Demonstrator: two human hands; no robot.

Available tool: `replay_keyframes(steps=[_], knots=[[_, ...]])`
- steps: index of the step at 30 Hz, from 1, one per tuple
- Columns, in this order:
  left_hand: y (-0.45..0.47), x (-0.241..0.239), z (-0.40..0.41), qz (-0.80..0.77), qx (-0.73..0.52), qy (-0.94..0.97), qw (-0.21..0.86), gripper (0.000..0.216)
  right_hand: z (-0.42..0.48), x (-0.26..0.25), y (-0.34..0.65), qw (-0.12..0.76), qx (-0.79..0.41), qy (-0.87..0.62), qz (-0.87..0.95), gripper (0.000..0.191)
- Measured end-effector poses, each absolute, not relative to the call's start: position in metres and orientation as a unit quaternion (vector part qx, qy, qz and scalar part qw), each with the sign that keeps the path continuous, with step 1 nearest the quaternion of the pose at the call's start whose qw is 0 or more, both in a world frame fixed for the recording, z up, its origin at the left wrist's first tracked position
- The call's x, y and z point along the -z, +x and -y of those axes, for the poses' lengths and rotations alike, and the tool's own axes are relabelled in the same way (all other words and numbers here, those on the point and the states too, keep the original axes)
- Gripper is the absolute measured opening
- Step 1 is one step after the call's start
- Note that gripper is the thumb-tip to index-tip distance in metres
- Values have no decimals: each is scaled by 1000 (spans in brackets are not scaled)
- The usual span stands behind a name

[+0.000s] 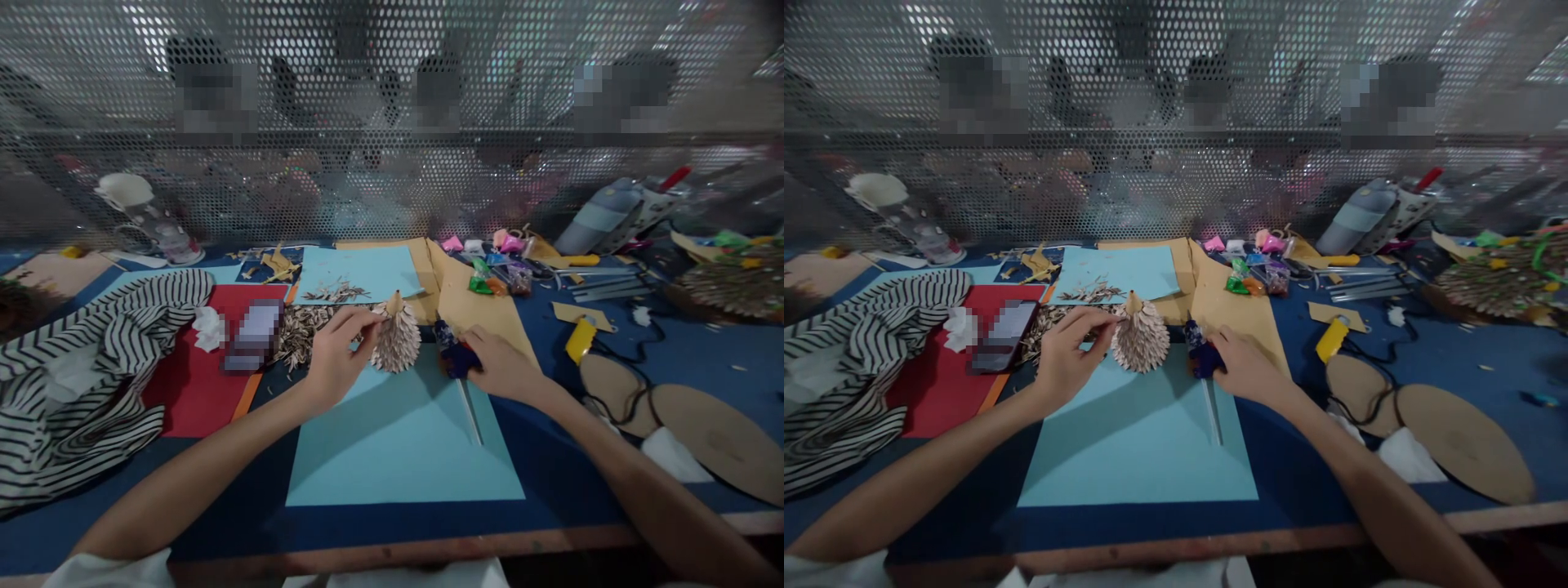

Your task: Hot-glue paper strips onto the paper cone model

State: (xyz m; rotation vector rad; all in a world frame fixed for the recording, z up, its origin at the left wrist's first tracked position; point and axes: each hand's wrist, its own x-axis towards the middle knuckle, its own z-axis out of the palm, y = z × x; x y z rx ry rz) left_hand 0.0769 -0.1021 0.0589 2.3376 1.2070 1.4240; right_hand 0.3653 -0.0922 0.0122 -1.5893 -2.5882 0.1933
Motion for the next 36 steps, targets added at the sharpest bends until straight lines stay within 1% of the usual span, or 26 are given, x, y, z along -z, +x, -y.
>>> replay_keyframes(steps=[3, 7, 10, 14, 18, 21, 24, 27, 29, 32, 34, 36], knots=[[77, -58, 99, -398, -474, 784, 49, 17, 92, -11, 365, 51, -67, -521, 849, 41], [72, -53, 91, -337, -475, 812, -48, 16, 93, -12, 364, 43, -66, -514, 854, 44], [64, -50, 86, -268, -407, 867, -104, 19, 95, -15, 362, 24, -48, -514, 856, 43], [61, -49, 83, -262, -282, 919, -86, 18, 100, -22, 357, 12, 12, -517, 856, 45], [67, -51, 85, -283, -250, 924, -61, 17, 107, -25, 348, 40, 53, -535, 842, 49], [72, -54, 87, -287, -257, 922, -46, 17, 110, -25, 339, 88, 66, -547, 830, 45], [75, -57, 88, -287, -271, 918, -41, 18, 109, -26, 329, 129, 49, -540, 831, 43], [77, -57, 90, -285, -300, 909, -42, 16, 106, -28, 324, 130, 31, -535, 834, 44], [78, -55, 91, -286, -339, 895, -49, 13, 105, -28, 325, 100, 41, -545, 831, 46], [79, -55, 97, -312, -425, 848, -57, 9, 103, -26, 336, 12, 59, -567, 822, 44], [81, -59, 102, -363, -473, 803, -15, 10, 101, -22, 343, -38, 47, -565, 823, 39], [82, -63, 107, -417, -491, 761, 73, 12, 99, -20, 347, -53, 37, -565, 822, 35]])
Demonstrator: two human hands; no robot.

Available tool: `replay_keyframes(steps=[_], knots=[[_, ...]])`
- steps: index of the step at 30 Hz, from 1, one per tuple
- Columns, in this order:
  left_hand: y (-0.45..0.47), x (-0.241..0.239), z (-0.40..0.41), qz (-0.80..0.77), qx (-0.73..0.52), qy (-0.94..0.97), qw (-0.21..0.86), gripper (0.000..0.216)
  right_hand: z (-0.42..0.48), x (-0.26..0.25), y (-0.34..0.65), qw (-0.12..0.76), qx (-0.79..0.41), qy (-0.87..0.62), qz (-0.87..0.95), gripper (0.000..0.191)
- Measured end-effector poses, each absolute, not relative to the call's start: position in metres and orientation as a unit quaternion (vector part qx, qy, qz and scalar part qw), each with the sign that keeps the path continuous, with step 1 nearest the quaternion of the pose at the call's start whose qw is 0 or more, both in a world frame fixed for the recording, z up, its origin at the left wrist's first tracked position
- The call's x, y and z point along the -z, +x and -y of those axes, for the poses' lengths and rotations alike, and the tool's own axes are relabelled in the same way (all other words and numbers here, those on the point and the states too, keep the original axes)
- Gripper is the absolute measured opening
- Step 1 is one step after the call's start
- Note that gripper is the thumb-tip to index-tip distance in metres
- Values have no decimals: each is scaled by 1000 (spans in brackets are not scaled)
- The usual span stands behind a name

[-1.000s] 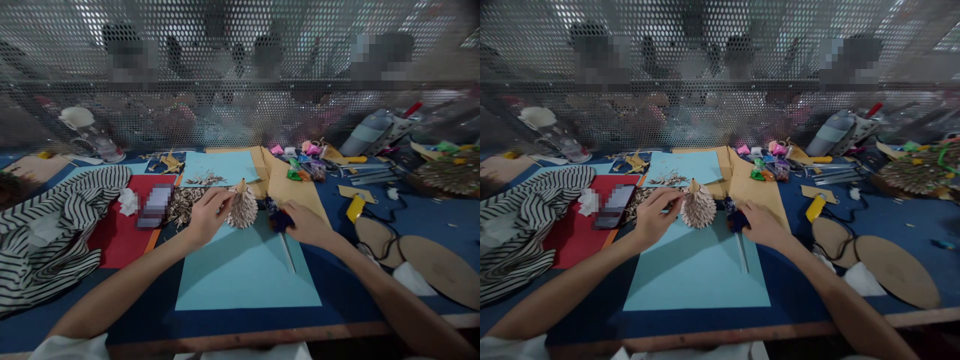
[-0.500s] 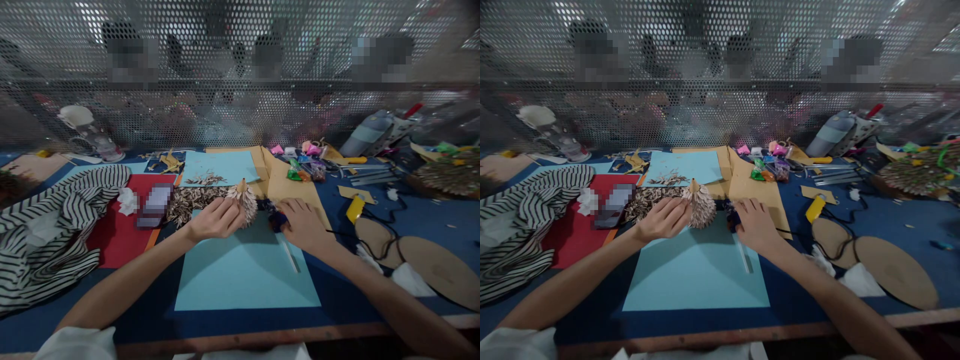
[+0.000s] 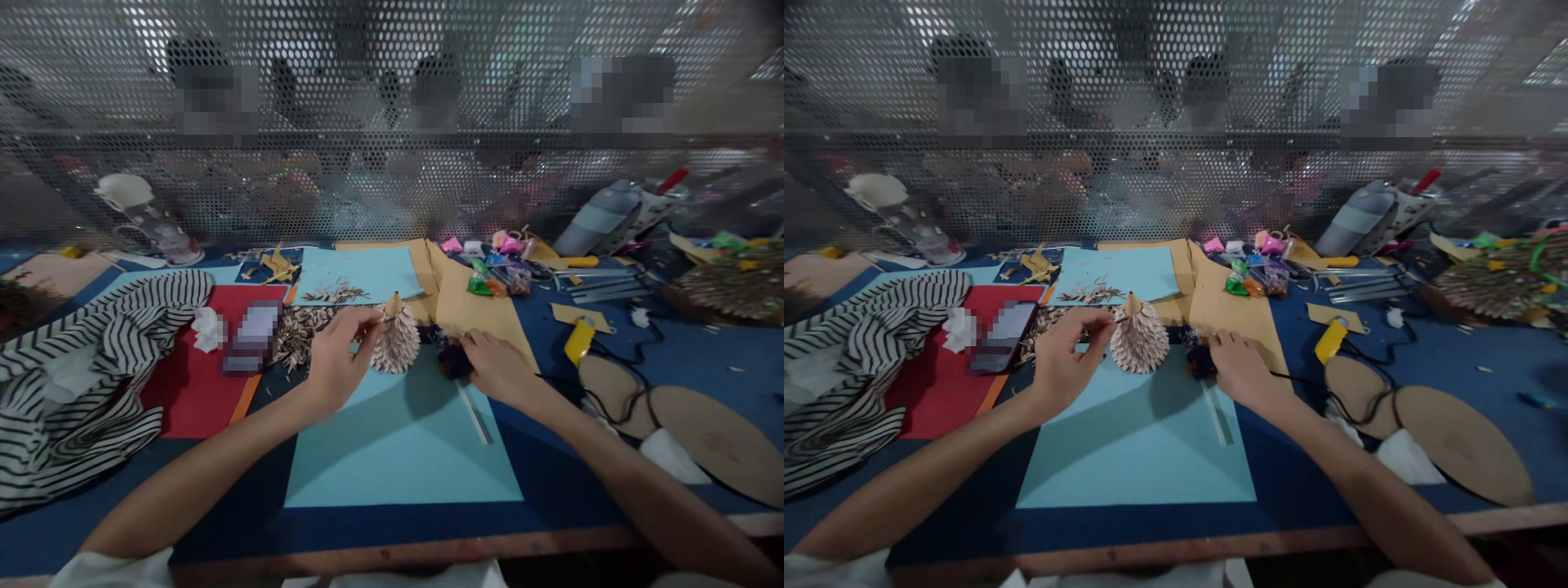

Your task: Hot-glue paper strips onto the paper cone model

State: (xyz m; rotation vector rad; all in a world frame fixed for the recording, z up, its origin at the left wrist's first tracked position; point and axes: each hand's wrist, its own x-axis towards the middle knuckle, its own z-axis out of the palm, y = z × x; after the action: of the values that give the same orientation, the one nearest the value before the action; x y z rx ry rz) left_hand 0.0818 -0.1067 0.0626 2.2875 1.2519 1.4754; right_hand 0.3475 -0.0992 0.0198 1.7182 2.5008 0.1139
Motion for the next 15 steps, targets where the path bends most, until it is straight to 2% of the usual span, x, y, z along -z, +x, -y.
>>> replay_keyframes(steps=[3, 6, 10, 15], knots=[[83, -66, 109, -442, -495, 715, 221, 17, 95, -18, 348, 14, -32, 579, -815, 34], [83, -67, 109, -447, -488, 680, 316, 18, 92, -17, 345, -117, -21, 569, -814, 36], [83, -67, 108, -459, -481, 645, 376, 17, 95, -17, 343, -376, -15, 491, -786, 35], [84, -62, 106, -467, -466, 640, 393, 14, 113, -18, 333, -486, 23, 437, -756, 17]])
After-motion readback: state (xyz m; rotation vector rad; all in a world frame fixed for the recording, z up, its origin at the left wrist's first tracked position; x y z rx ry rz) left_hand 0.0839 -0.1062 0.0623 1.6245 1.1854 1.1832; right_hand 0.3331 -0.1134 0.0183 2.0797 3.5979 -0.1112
